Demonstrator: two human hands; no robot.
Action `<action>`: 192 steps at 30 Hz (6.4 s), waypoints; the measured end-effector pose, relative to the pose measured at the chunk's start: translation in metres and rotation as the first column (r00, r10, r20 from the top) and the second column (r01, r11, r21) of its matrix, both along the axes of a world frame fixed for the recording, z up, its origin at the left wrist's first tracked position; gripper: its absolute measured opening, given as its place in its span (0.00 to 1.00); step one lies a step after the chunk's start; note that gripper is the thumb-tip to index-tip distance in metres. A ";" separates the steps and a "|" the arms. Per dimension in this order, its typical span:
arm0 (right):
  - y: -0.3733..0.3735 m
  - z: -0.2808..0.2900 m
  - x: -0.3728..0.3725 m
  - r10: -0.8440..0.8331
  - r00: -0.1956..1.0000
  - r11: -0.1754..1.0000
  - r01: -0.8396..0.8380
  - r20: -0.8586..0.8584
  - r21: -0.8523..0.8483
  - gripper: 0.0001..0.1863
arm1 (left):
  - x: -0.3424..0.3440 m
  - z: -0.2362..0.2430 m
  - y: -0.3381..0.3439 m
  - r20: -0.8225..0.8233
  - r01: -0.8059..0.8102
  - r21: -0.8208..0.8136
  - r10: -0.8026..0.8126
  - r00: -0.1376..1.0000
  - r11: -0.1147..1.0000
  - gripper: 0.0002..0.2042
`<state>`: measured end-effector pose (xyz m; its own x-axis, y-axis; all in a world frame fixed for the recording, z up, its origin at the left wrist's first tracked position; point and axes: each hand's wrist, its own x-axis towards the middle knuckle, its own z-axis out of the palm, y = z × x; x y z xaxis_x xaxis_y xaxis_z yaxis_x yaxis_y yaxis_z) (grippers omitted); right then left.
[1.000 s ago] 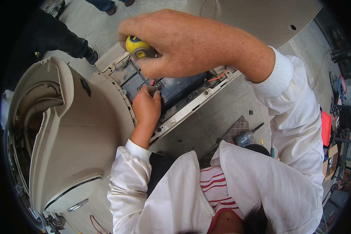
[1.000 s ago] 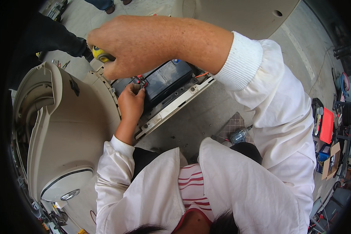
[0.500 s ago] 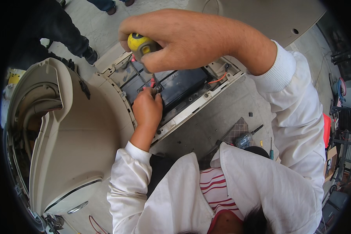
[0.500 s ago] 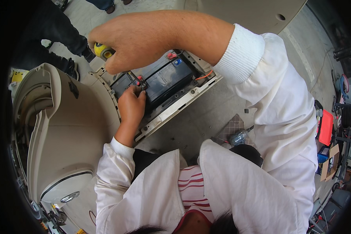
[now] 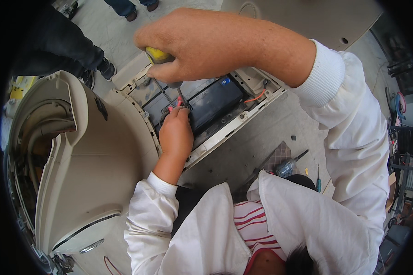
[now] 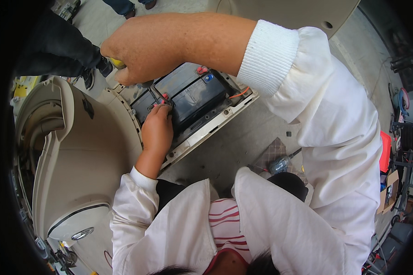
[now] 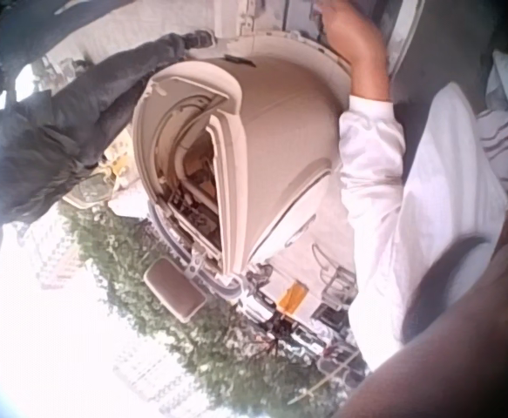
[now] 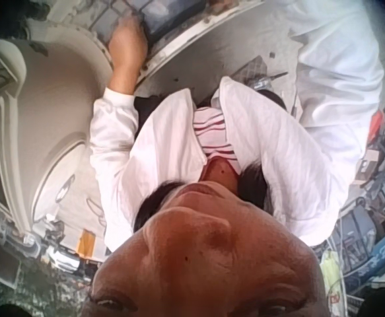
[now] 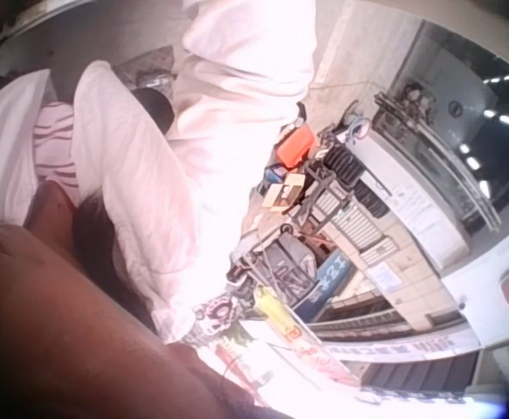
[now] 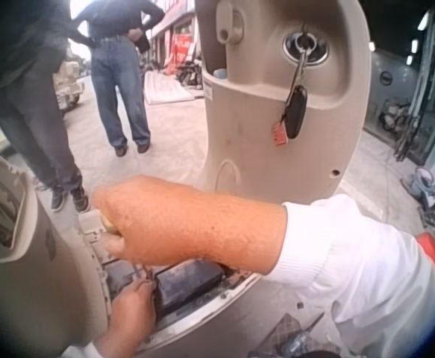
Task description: The person uses a screwdriver to tighten battery terminal connections on a scooter battery bank. They then use a pink marker to mark the terminals. The scooter seat is open and the battery compartment is exposed.
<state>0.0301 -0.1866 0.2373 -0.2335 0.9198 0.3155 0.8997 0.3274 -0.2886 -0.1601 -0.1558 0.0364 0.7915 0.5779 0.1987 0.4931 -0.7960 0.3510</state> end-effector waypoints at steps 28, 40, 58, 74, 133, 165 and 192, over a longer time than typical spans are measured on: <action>-0.015 0.011 -0.004 0.019 0.998 1.000 -0.019 -0.061 0.003 0.17 | -0.019 0.015 0.011 0.043 -0.031 -0.299 0.046 0.998 0.954 0.26; -0.003 0.024 -0.010 -0.083 0.996 0.974 0.090 0.039 -0.208 0.13 | -0.019 0.044 0.010 -0.274 -0.318 -0.366 0.225 0.935 0.875 0.27; -0.012 0.019 0.001 0.038 0.995 0.999 -0.037 0.090 -0.013 0.14 | -0.017 0.017 -0.001 -0.152 0.091 -0.043 -0.096 0.984 0.995 0.24; -0.012 0.007 -0.007 0.081 0.995 0.992 -0.075 -0.059 0.102 0.14 | -0.009 0.021 -0.013 -0.400 0.155 0.175 -0.073 0.913 0.972 0.23; 0.002 -0.001 -0.020 0.112 0.984 0.971 -0.079 -0.139 0.224 0.17 | -0.008 0.024 0.003 -0.320 0.108 0.114 -0.066 0.945 0.988 0.20; 0.010 0.016 -0.016 0.131 0.991 0.986 -0.132 -0.018 -0.105 0.16 | -0.009 0.019 0.003 -0.304 0.108 0.139 -0.061 0.951 0.984 0.20; 0.014 0.007 -0.003 0.067 0.987 0.994 -0.052 0.143 -0.101 0.17 | -0.010 0.017 0.004 -0.279 0.114 0.142 -0.071 0.958 0.983 0.22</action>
<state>0.0273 -0.1729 0.2447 -0.3257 0.9273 0.1845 0.9143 0.3586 -0.1884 -0.1703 -0.1519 0.0534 0.8765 0.4789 0.0495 0.4742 -0.8765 0.0828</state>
